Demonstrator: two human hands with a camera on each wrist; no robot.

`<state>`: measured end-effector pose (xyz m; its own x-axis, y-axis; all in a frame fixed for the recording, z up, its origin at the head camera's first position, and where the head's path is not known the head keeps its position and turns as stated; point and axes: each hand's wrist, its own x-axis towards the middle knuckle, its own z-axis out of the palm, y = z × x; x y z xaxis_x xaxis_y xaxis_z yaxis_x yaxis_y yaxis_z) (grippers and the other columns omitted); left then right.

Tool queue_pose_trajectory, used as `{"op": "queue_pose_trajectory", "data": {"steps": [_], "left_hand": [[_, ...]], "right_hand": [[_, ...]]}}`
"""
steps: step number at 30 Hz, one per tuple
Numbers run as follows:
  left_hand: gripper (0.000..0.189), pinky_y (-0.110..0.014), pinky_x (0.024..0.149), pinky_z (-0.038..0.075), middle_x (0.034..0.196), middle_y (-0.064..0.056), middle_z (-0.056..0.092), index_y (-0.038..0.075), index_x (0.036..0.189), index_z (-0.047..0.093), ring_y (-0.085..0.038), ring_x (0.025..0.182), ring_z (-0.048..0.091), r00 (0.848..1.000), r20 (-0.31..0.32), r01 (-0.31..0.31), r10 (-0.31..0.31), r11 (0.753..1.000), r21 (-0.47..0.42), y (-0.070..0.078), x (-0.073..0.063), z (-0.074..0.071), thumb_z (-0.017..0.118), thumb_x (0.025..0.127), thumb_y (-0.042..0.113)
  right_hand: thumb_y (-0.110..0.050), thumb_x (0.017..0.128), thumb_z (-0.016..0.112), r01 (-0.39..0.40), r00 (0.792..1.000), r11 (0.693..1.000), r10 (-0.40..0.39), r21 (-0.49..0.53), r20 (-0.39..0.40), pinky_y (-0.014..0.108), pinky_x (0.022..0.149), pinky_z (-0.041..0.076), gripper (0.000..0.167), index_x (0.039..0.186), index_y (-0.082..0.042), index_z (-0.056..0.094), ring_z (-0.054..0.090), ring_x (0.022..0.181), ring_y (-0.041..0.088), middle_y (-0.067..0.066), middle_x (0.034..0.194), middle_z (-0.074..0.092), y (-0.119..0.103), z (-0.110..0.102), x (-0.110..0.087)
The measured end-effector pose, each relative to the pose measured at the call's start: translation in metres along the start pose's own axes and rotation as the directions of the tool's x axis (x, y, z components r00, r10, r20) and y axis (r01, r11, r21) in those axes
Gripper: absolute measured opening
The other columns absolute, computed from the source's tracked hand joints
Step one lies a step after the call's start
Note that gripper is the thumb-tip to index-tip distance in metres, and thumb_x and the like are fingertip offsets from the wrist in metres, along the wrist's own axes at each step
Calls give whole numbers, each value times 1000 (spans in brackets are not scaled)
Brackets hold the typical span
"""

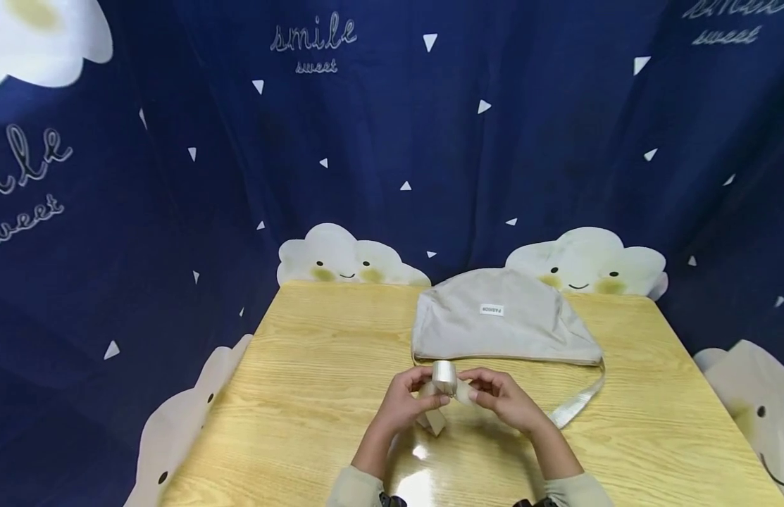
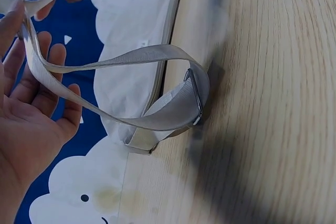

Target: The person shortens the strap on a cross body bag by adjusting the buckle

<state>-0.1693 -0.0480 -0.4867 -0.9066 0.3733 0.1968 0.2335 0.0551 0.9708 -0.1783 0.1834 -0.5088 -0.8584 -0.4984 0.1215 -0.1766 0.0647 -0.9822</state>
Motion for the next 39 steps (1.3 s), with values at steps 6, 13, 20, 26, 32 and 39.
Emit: {"op": "queue_pose_trajectory", "data": {"steps": [6, 13, 20, 26, 32, 39], "left_hand": [[37, -51, 84, 40, 93, -7, 69, 3, 109, 64, -28, 90, 60, 999, -35, 10, -11, 999, -35, 0, 0, 0, 76, 75, 4], [37, -49, 80, 43, 92, -18, 67, 0, 108, 63, -25, 84, 60, 1000, -20, -10, 9, 999, -37, -3, 2, 0, 76, 74, 1], [34, -38, 73, 49, 94, -21, 67, -8, 104, 64, -22, 81, 62, 999, -21, -46, 44, 995, -92, -7, 6, -1, 75, 72, -6], [35, -33, 73, 49, 95, -19, 66, -9, 107, 63, -38, 87, 60, 999, 13, -37, 39, 994, -100, -8, 9, -2, 74, 74, -5], [35, -33, 76, 48, 102, -16, 65, -6, 110, 64, -28, 89, 61, 998, 65, 0, 5, 996, -89, -7, 6, -4, 73, 76, -3], [34, -33, 78, 47, 107, -8, 65, -5, 111, 63, -17, 90, 60, 994, 108, 12, 0, 994, -104, -7, 8, -5, 72, 78, -1]], "right_hand": [[-3, 89, 60, -25, 995, 997, 32, 72, -97, 27, 69, 50, 28, 110, 14, 54, 60, 82, 15, 13, 95, 62, 3, 2, 1], [-3, 88, 61, 6, 996, 996, 2, 89, -93, 25, 65, 48, 29, 112, 12, 52, 58, 77, 13, 13, 90, 60, 6, 4, 2], [2, 79, 70, 120, 988, 992, -116, 35, -99, 25, 63, 48, 45, 120, 8, 50, 56, 75, 14, 19, 86, 56, 5, 8, 6], [6, 73, 74, 158, 975, 987, -162, -38, -151, 26, 62, 45, 48, 118, 3, 55, 55, 73, 15, 19, 84, 57, 5, 14, 8], [5, 74, 74, 140, 974, 989, -147, -52, -170, 29, 66, 46, 40, 111, 3, 58, 57, 77, 18, 14, 86, 62, 7, 19, 8], [3, 73, 76, 146, 973, 987, -156, -68, -172, 31, 69, 46, 42, 111, 3, 58, 57, 79, 22, 13, 88, 62, 6, 20, 7]]}}
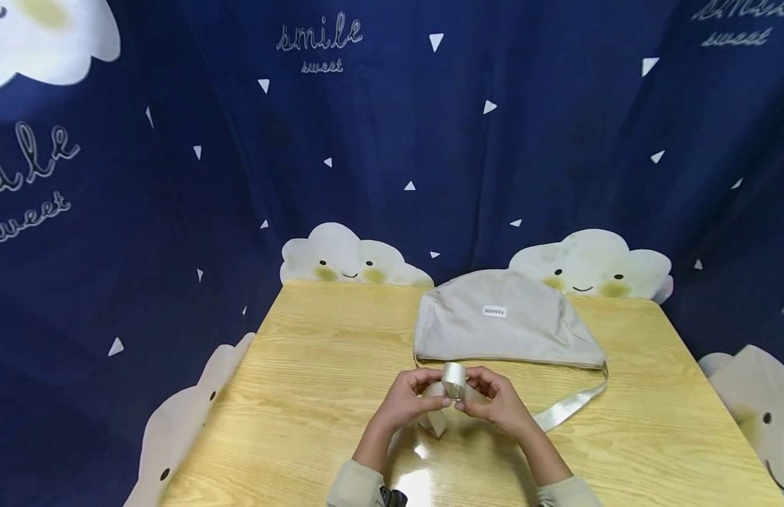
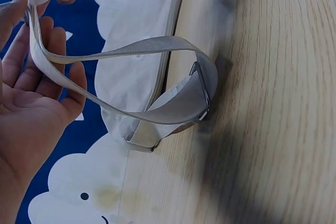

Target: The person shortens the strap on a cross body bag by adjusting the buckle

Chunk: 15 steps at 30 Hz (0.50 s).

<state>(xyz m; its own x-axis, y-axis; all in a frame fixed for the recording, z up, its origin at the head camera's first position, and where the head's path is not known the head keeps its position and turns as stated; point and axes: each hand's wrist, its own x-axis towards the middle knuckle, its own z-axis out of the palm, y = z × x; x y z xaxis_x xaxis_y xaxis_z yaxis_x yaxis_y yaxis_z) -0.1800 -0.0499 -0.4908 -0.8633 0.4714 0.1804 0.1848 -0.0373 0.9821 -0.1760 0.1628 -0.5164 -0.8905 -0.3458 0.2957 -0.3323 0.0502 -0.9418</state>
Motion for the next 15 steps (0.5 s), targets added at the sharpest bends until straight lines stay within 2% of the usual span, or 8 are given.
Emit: {"op": "queue_pose_trajectory", "data": {"steps": [5, 8, 11, 15], "left_hand": [[34, -36, 78, 48, 103, -9, 66, -5, 109, 64, -44, 94, 56, 1000, -17, 14, -14, 1000, -21, 0, 2, 0, 73, 76, -2], [33, -31, 75, 49, 100, -11, 66, -7, 107, 63, -54, 94, 52, 999, -27, 23, -25, 998, -52, -1, 2, 0, 73, 75, -5], [32, -26, 73, 48, 98, -12, 66, -9, 105, 62, -52, 92, 53, 999, -27, 22, -24, 998, -60, -2, 3, 0, 72, 74, -7], [31, -25, 72, 49, 99, -12, 66, -10, 105, 62, -41, 90, 58, 1000, -22, 21, -22, 999, -46, -3, 3, 0, 72, 75, -7]], "right_hand": [[3, 72, 77, 17, 1000, 1000, -17, 3, 0, 33, 69, 46, 42, 110, 3, 58, 58, 79, 21, 12, 87, 62, 1, -1, 1], [3, 71, 78, 9, 1000, 1000, -9, -4, -9, 34, 68, 46, 43, 109, 2, 59, 58, 78, 21, 10, 87, 63, 1, -1, 1], [4, 71, 77, -16, 1000, 1000, 15, -20, -19, 32, 68, 46, 42, 109, 1, 60, 58, 79, 21, 9, 88, 64, 0, 0, 0], [7, 71, 76, -22, 999, 999, 20, -50, -40, 32, 66, 45, 39, 106, 2, 61, 56, 78, 20, 11, 87, 63, -6, 1, -1]]}}
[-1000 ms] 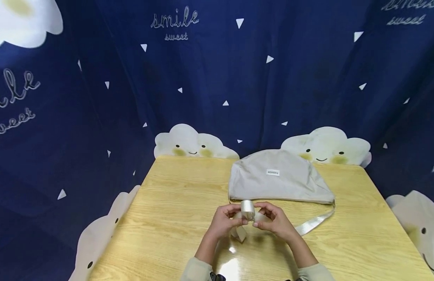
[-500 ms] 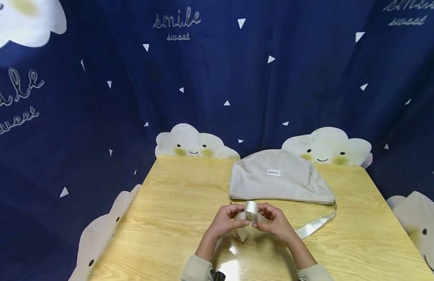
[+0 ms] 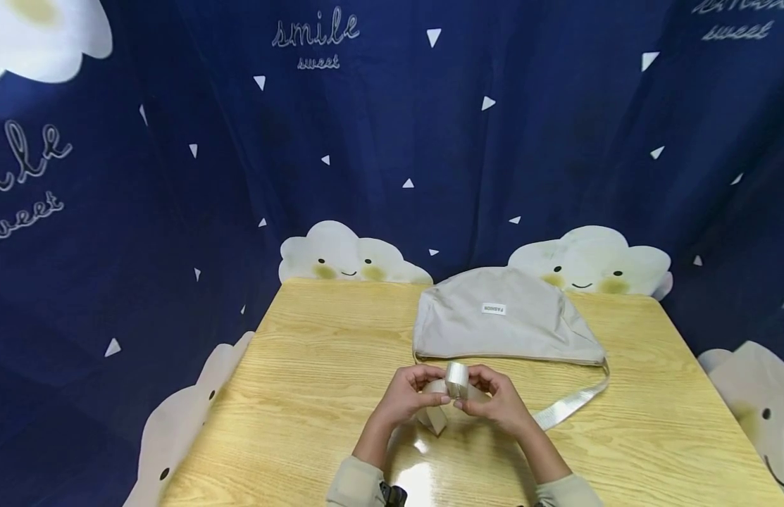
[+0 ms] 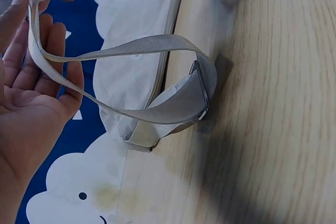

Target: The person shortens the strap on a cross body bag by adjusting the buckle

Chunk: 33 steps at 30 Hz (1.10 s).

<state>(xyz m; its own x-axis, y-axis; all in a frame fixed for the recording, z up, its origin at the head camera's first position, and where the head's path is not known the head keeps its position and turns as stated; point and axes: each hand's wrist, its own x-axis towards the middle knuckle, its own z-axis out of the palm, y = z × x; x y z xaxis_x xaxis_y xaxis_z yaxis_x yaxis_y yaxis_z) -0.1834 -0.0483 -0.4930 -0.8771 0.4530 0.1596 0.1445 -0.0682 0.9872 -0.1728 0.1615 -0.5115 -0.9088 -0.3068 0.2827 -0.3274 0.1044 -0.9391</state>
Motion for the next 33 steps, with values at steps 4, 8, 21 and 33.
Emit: {"op": "queue_pose_trajectory", "data": {"steps": [4, 8, 21, 33], "left_hand": [[33, -29, 75, 49, 100, -11, 66, -8, 107, 63, -47, 93, 56, 1000, 14, 10, -10, 1000, 10, 2, 0, -2, 72, 76, -5], [34, -43, 85, 44, 104, -15, 64, -5, 109, 64, -46, 100, 55, 1000, 16, 13, -13, 999, 53, 3, -1, -7, 73, 77, -1], [35, -57, 91, 36, 112, -25, 59, -13, 114, 57, -42, 105, 54, 999, 48, 1, -6, 995, 101, -10, -7, -12, 67, 83, 0], [21, -20, 60, 43, 79, -13, 58, -13, 100, 62, -7, 66, 52, 999, 15, 34, -35, 998, 52, -10, -4, -9, 66, 84, -1]], "right_hand": [[10, 69, 74, 32, 999, 999, -32, -10, -36, 33, 64, 44, 37, 103, 6, 61, 55, 76, 22, 13, 84, 62, -15, 2, 0], [14, 67, 73, 56, 996, 998, -55, 9, -68, 31, 63, 43, 37, 101, 9, 60, 55, 75, 27, 15, 82, 61, -21, 3, 0], [20, 66, 68, 135, 989, 988, -131, 76, -63, 28, 62, 43, 36, 100, 14, 57, 54, 72, 26, 24, 80, 57, -14, -2, -2], [18, 68, 69, 133, 990, 990, -131, 50, -43, 33, 61, 43, 36, 101, 11, 57, 53, 72, 26, 20, 81, 57, -9, -7, -5]]}}
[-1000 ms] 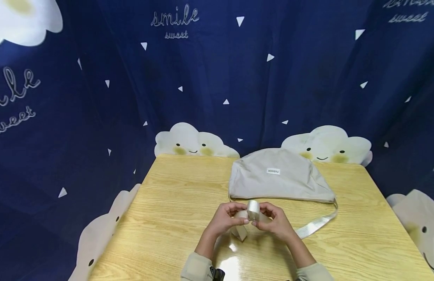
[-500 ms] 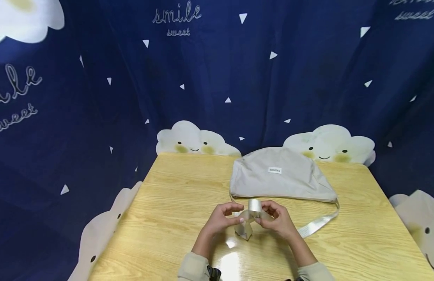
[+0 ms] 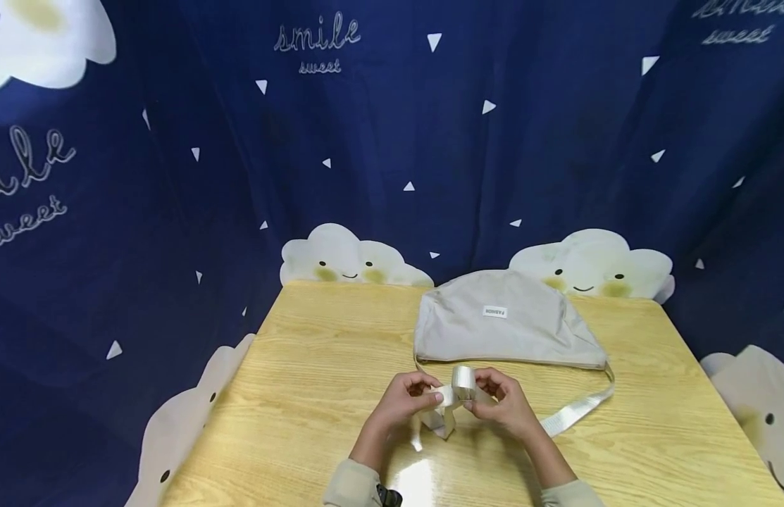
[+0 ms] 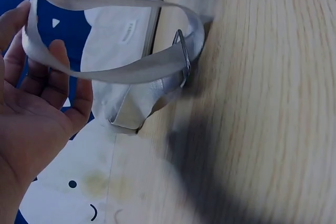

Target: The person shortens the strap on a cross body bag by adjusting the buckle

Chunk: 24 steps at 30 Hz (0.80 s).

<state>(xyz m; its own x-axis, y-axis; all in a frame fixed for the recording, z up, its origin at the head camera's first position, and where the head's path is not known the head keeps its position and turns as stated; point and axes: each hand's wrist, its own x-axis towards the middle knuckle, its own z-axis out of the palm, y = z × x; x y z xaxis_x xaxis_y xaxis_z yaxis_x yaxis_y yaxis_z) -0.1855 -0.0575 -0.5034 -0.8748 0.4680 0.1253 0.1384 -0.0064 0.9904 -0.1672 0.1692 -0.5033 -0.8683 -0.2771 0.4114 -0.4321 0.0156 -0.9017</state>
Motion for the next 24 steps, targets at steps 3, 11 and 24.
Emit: {"op": "queue_pose_trajectory", "data": {"steps": [3, 11, 24], "left_hand": [[18, -19, 58, 42, 77, -12, 57, -12, 98, 63, -5, 63, 49, 1000, -11, -19, 19, 1000, 25, 1, -1, -3, 65, 83, -2], [13, -19, 60, 40, 91, -22, 62, -14, 93, 63, -11, 69, 50, 995, -52, -81, 83, 996, 38, 1, -5, -18, 64, 82, -7], [21, -31, 76, 48, 107, -21, 60, -10, 103, 63, -19, 87, 59, 1000, -12, 25, -24, 998, 52, 3, -8, -14, 65, 84, -1]], "right_hand": [[18, 68, 68, 2, 1000, 1000, -2, 5, 7, 33, 61, 43, 36, 101, 11, 58, 54, 73, 25, 19, 82, 58, 7, -1, -1], [20, 67, 69, -33, 999, 999, 34, 16, -42, 28, 65, 44, 39, 103, 11, 58, 54, 77, 14, 7, 86, 59, 24, -8, -4], [19, 68, 68, -25, 999, 1000, 25, -2, -38, 27, 65, 45, 36, 102, 14, 56, 54, 78, 12, 5, 86, 59, -4, 0, -2]]}}
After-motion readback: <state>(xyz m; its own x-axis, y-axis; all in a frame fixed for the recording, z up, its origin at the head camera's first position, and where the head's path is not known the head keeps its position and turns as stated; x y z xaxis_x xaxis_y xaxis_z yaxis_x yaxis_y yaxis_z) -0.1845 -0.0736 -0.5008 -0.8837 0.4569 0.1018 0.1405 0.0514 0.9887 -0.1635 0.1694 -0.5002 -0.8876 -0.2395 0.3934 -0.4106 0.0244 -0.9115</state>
